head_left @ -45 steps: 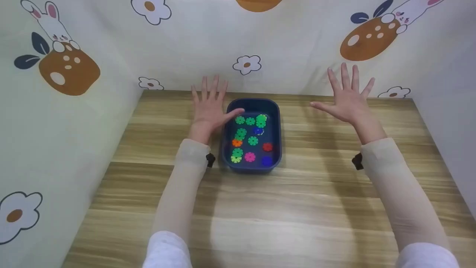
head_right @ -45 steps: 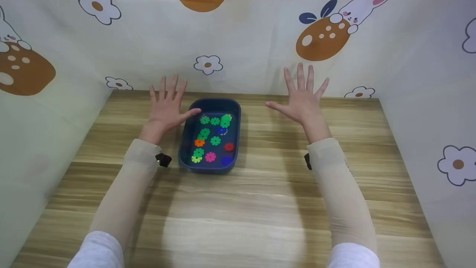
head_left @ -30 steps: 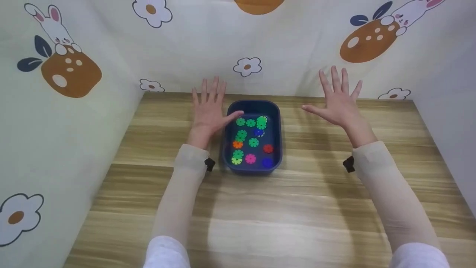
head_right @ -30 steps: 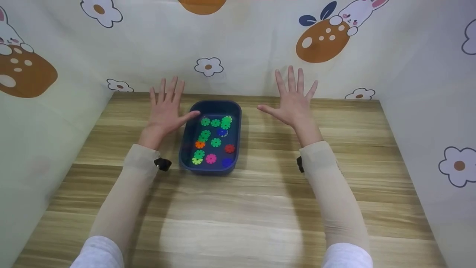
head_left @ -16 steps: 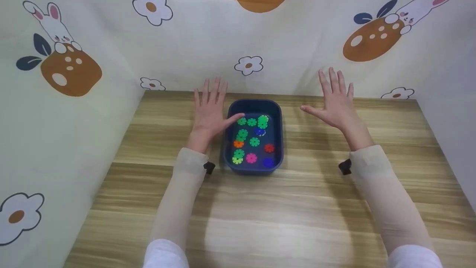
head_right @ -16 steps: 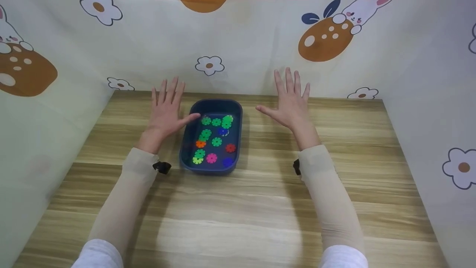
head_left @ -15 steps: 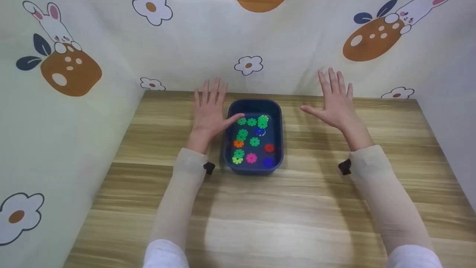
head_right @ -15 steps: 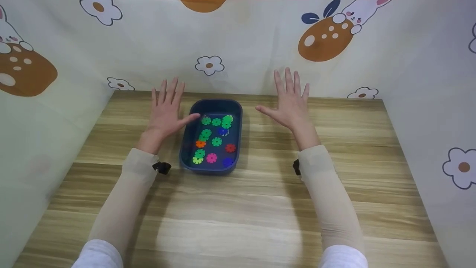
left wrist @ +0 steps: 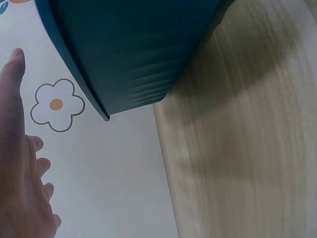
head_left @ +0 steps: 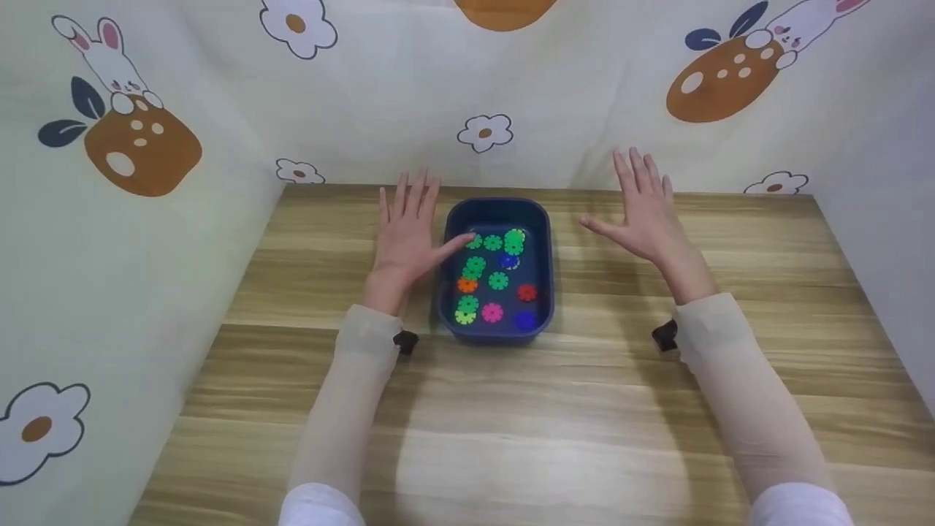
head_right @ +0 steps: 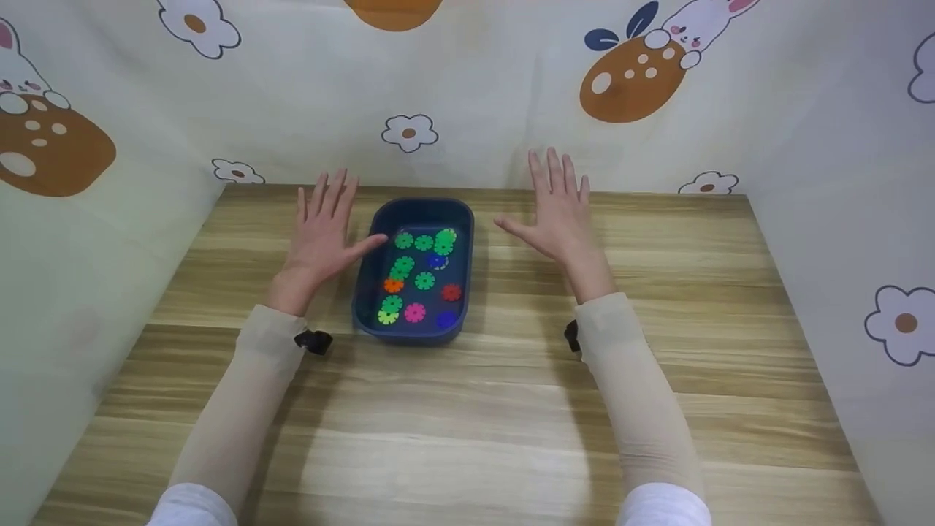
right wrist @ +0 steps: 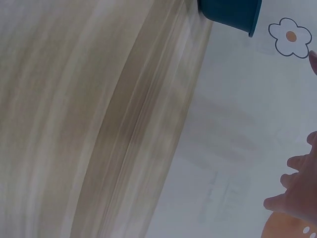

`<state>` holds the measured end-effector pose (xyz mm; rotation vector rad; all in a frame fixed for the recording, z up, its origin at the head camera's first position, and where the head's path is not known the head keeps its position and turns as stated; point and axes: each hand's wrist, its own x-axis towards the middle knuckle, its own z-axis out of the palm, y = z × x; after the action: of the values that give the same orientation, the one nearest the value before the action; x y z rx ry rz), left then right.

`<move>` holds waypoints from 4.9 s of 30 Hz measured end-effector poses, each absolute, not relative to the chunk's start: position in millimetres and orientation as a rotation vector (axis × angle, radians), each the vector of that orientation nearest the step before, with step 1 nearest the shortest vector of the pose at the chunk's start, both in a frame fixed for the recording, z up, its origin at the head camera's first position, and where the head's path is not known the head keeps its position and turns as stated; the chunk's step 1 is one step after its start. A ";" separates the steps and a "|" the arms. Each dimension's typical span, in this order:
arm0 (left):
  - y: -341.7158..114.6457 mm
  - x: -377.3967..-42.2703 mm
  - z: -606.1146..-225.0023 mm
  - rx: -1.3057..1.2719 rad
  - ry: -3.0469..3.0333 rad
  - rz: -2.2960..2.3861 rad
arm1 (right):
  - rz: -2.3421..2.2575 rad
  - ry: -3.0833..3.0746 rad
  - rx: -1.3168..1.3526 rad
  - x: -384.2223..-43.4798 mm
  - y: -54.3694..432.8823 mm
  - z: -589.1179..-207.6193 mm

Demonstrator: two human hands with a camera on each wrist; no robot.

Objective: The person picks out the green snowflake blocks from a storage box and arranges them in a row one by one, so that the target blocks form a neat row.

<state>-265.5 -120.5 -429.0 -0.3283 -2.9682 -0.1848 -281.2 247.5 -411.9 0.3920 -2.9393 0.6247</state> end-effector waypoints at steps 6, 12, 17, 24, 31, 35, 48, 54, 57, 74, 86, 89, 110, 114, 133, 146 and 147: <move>-124.0 -257.9 -433.5 -0.345 -2.960 -0.227 | 0.675 -2.922 0.411 -277.2 244.2 -414.0; -123.3 -249.4 -433.5 -0.381 -2.972 -0.279 | 0.704 -2.919 0.424 -274.2 241.0 -418.1; -122.5 -242.5 -432.8 -0.412 -2.994 -0.295 | 0.740 -2.927 0.429 -271.9 236.3 -419.7; -123.3 -233.5 -436.6 -0.432 -3.010 -0.366 | 0.753 -2.915 0.467 -268.8 227.3 -421.6; -127.8 -225.9 -442.8 -0.449 -3.020 -0.447 | 0.770 -2.892 0.516 -266.8 217.4 -424.1; -129.0 -222.4 -446.6 -0.473 -3.025 -0.492 | 0.756 -2.883 0.555 -264.7 212.3 -426.6; -135.7 -211.4 -455.5 -0.506 -3.053 -0.643 | 0.778 -2.922 0.588 -259.7 196.9 -429.3; -142.5 -207.0 -457.3 -0.552 -3.066 -0.728 | 0.773 -2.933 0.607 -257.7 191.2 -427.9; -145.4 -205.1 -458.8 -0.579 -3.064 -0.788 | 0.780 -2.953 0.599 -256.4 188.0 -426.6; -154.3 -199.1 -465.1 -0.684 -3.078 -0.960 | 0.835 -2.981 0.658 -251.5 169.7 -424.6; -156.1 -197.6 -465.2 -0.712 -3.108 -0.946 | 0.841 -2.997 0.704 -250.6 150.5 -429.0; -155.7 -197.6 -464.9 -0.711 -3.113 -0.924 | 0.845 -3.002 0.714 -249.4 145.5 -430.4; -152.0 -198.4 -465.3 -0.739 -3.101 -0.844 | 0.870 -3.024 0.811 -244.3 122.1 -439.1; -152.2 -198.7 -464.7 -0.742 -3.094 -0.858 | 0.901 -3.014 0.840 -244.2 117.1 -441.0; -153.8 -199.2 -465.7 -0.781 -3.078 -0.845 | 1.045 -2.966 1.001 -244.3 97.1 -451.9; -153.2 -197.8 -465.8 -0.787 -3.075 -0.826 | 1.169 -2.959 1.081 -246.5 89.0 -458.4; -153.3 -197.7 -465.8 -0.784 -3.080 -0.822 | 1.183 -2.956 1.087 -246.8 88.4 -458.8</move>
<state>-197.7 -153.3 -465.8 -0.7841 -3.0801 -0.8224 -246.8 88.4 -458.8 1.0868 -2.9556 1.1826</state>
